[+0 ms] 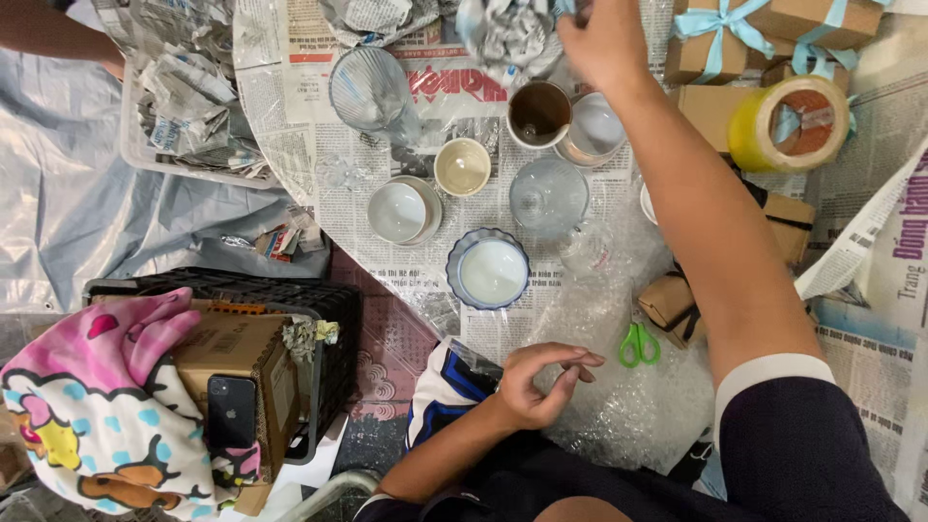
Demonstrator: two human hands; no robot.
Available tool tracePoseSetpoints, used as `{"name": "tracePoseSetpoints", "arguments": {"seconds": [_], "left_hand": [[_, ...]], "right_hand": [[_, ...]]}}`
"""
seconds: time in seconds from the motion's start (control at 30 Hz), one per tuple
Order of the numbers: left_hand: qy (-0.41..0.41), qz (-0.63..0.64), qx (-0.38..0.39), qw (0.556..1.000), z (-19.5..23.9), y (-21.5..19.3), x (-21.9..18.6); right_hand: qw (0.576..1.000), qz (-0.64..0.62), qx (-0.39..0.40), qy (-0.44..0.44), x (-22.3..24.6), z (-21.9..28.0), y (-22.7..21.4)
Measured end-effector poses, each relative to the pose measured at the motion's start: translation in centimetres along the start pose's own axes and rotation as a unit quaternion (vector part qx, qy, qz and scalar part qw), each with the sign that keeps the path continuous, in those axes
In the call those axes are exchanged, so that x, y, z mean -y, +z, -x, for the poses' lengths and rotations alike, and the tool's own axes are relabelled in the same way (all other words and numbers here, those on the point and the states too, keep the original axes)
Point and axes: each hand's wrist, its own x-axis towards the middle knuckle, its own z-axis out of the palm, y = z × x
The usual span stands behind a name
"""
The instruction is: The person sits on the floor and wraps small ceramic items such as cups, bowls, and saucers using newspaper and bubble wrap. They fold the paper around each item, place it on a pile, and occasionally adjust the wrapping material.
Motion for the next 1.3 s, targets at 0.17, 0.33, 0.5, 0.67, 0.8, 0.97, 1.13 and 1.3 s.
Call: {"name": "tracePoseSetpoints", "arguments": {"seconds": [0.17,0.33,0.5,0.67,0.8,0.97,1.13,1.3], "left_hand": [[0.029,-0.023,0.008,0.999,1.2,0.6,-0.8],[0.010,-0.078,0.019,0.997,2.9,-0.2,-2.3],[-0.035,-0.036,-0.027,0.998,4.3,-0.5,-3.2],[0.012,0.113,-0.036,0.993,7.4,-1.4,1.4],[-0.108,0.163,0.022,0.980,9.8,-2.1,8.5],[-0.083,0.084,0.112,0.987,12.3,-3.1,9.0],[-0.085,-0.001,0.158,0.984,9.1,-1.5,3.3],[-0.149,0.053,0.179,0.971,9.4,-0.3,5.8]], "right_hand": [[0.996,-0.019,-0.070,-0.045,-0.2,0.2,-4.8],[0.970,-0.198,-0.041,0.138,3.7,5.3,-13.0],[0.983,-0.183,-0.010,-0.027,10.2,16.6,-20.2],[0.986,-0.138,0.061,0.071,16.7,29.2,-22.7],[0.992,-0.057,0.055,0.094,23.2,38.1,-21.4],[0.994,-0.002,-0.094,0.060,26.6,44.3,-20.2],[0.998,0.022,-0.036,0.037,25.9,46.0,-19.3],[0.996,-0.045,-0.057,0.054,19.4,49.4,-17.7]]}}
